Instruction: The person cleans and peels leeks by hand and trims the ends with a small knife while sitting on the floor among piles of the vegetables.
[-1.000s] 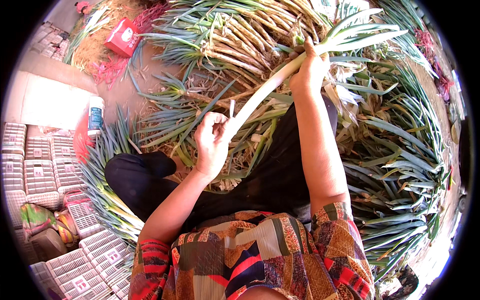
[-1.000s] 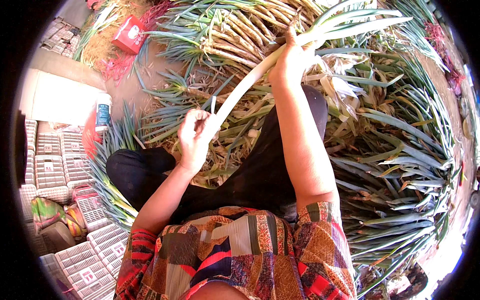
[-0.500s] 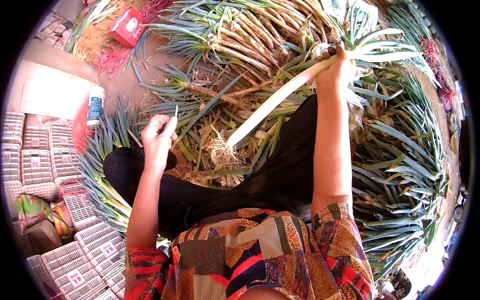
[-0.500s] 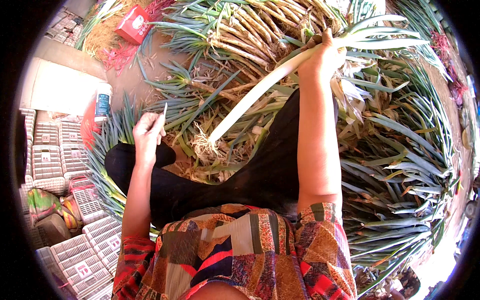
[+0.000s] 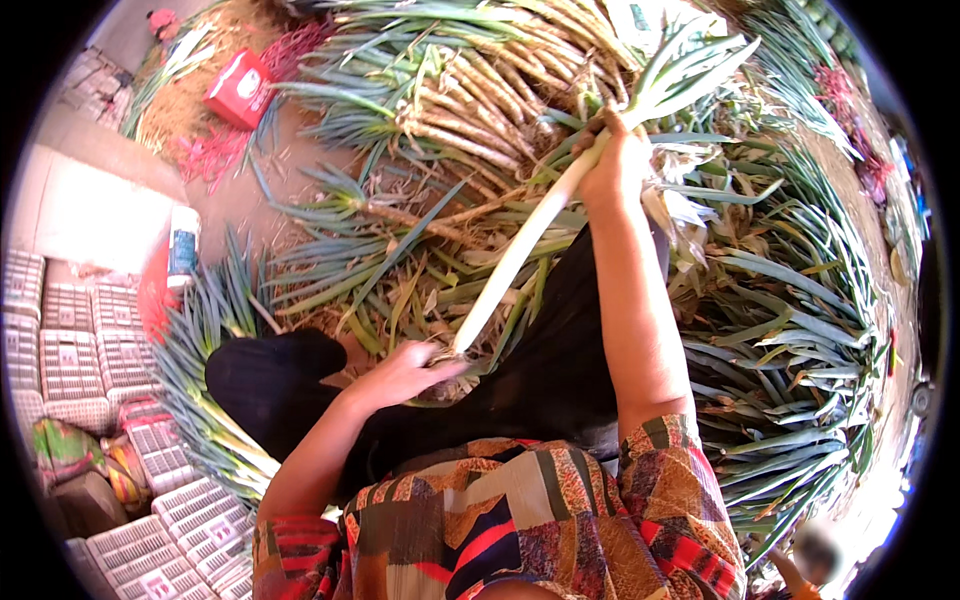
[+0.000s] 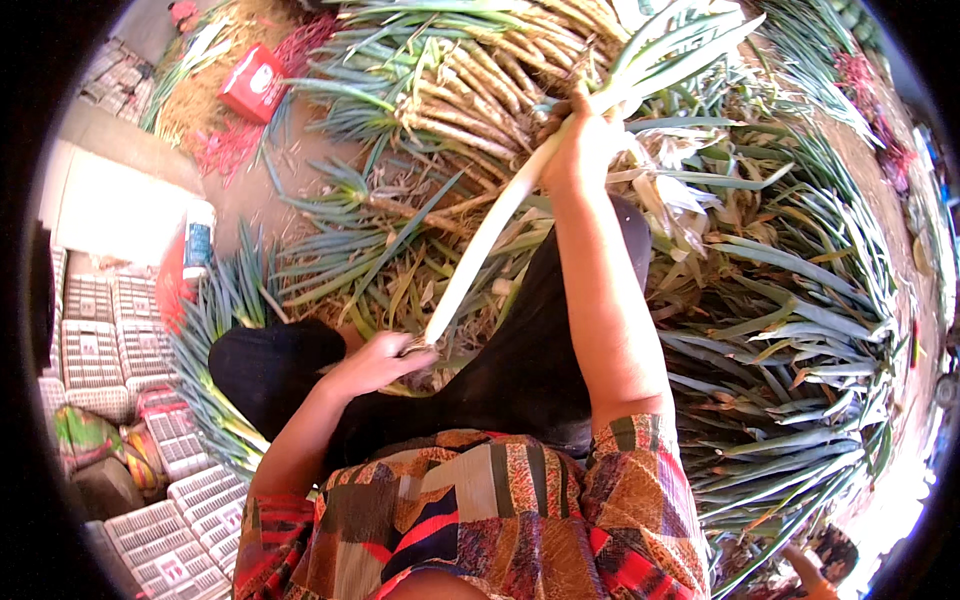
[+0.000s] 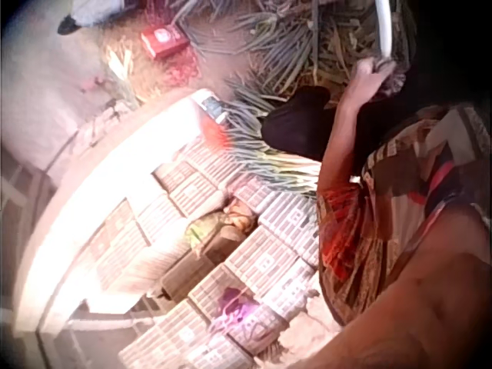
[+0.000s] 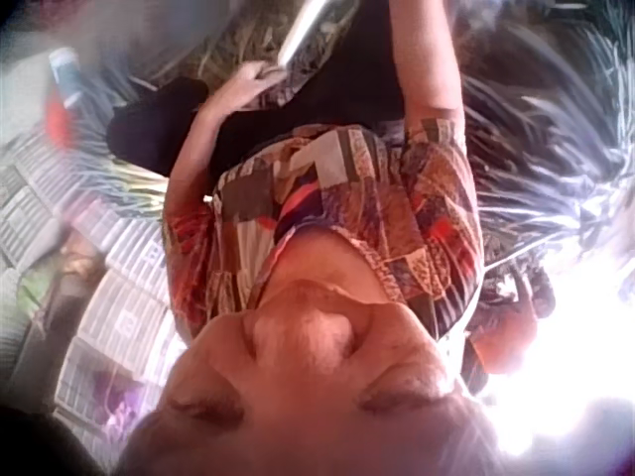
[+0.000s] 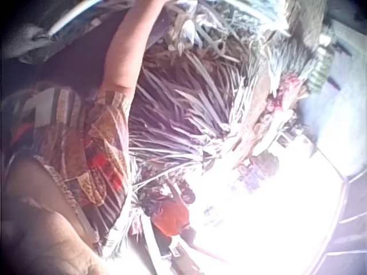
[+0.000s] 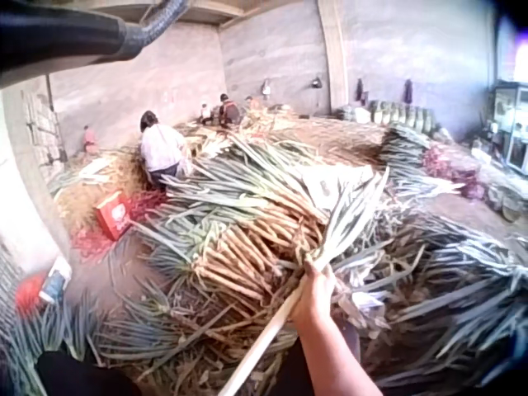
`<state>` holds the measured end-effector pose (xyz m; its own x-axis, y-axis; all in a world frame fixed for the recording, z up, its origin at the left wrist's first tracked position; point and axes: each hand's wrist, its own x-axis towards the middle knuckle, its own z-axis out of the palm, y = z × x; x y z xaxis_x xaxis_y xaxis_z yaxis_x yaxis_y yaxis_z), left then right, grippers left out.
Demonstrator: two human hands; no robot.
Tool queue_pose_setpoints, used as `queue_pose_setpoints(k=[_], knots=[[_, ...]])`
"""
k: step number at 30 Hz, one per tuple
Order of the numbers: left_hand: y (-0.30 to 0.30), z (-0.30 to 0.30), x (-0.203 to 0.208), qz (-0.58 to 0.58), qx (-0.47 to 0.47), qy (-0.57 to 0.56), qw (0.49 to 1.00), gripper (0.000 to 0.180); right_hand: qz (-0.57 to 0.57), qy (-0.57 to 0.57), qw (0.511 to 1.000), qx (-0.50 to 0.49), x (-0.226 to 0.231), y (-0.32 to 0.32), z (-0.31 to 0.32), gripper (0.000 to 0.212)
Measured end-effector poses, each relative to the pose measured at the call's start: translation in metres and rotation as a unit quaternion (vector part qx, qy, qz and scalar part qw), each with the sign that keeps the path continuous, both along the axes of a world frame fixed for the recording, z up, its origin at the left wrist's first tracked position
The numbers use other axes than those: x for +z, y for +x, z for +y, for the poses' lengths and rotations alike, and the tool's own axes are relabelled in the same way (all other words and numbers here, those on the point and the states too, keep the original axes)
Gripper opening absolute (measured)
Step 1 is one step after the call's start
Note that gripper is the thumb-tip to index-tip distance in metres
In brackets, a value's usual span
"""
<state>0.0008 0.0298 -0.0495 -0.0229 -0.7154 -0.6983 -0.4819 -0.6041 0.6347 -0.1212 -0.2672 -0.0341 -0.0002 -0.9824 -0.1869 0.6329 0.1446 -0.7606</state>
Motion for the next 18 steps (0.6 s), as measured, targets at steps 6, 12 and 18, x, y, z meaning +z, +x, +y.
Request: queue_pose_setpoints(k=[6,12,18], knots=[[-0.022,-0.028,-0.002,0.187,0.225,-0.156,0.943,0.024,-0.048,0.03,0.996,0.062,0.0,0.023,0.025,0.016],[-0.033,-0.057,0.014,0.277,0.335,-0.141,0.89,0.015,0.039,0.109,0.943,0.313,-0.021,0.05,0.089,0.023],[-0.02,-0.01,0.044,0.236,0.297,-0.142,0.914,0.02,0.017,0.197,0.969,0.15,-0.016,0.059,0.059,0.023]])
